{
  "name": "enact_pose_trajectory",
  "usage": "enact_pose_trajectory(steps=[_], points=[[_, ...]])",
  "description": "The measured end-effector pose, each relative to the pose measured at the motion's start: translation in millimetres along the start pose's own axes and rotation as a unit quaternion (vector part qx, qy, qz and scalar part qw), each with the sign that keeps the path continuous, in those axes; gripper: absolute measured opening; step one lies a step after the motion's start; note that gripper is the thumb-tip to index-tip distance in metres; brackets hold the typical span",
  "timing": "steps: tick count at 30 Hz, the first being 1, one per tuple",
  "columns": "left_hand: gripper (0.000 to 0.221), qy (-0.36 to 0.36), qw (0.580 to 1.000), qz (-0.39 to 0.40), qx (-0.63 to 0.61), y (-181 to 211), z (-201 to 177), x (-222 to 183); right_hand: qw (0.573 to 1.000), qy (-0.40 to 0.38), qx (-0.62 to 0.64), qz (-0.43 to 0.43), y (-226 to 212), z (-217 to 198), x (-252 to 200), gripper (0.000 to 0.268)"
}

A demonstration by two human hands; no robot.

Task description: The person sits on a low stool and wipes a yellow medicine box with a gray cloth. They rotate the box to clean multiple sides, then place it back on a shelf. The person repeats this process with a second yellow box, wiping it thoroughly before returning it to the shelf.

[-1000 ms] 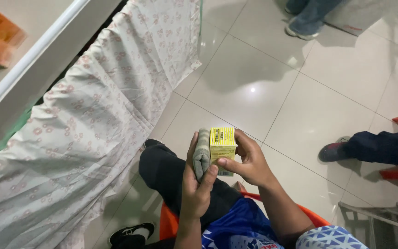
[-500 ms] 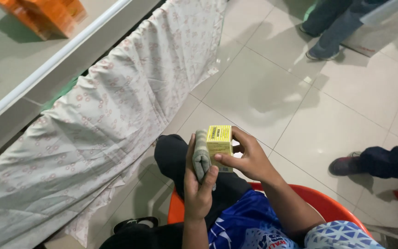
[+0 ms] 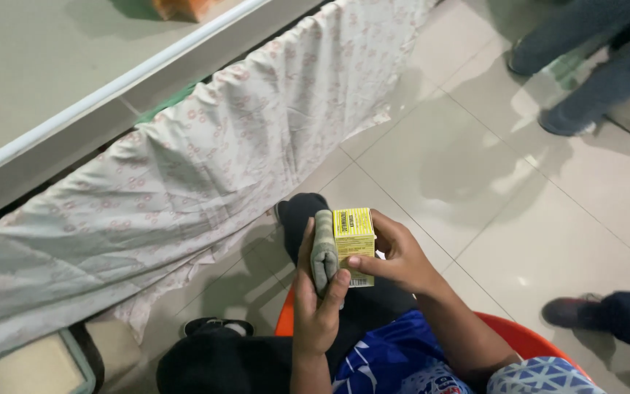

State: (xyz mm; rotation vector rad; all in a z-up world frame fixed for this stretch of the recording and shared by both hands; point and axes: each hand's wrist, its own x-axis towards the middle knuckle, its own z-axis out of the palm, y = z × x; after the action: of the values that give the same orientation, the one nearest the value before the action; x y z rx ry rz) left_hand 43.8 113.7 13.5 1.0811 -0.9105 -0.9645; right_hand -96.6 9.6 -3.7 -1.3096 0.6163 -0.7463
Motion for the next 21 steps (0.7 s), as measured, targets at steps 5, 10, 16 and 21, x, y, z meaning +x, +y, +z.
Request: enact_pose_trajectory(steps=[5,10,16,21], points=[[0.072,0.045,0.998,0.023,-0.032,-5,-8,-6,0.996,-0.058,0.058,0.022,6,8,13,0.054],[0.068,0.081,0.996,0.034,-0.024,-13,-16,-7,0.994,-0.104,0.034,0.0,14,16,22,0.053],[0.068,0.094,0.993,0.049,-0.042,-12,-19,-7,0.996,-0.071,0.012,0.05,2,30,27,0.055],[0.068,0.12,0.99,0.061,-0.036,-6,-16,-6,0.991,-0.107,0.061,0.056,8,27,29,0.056]])
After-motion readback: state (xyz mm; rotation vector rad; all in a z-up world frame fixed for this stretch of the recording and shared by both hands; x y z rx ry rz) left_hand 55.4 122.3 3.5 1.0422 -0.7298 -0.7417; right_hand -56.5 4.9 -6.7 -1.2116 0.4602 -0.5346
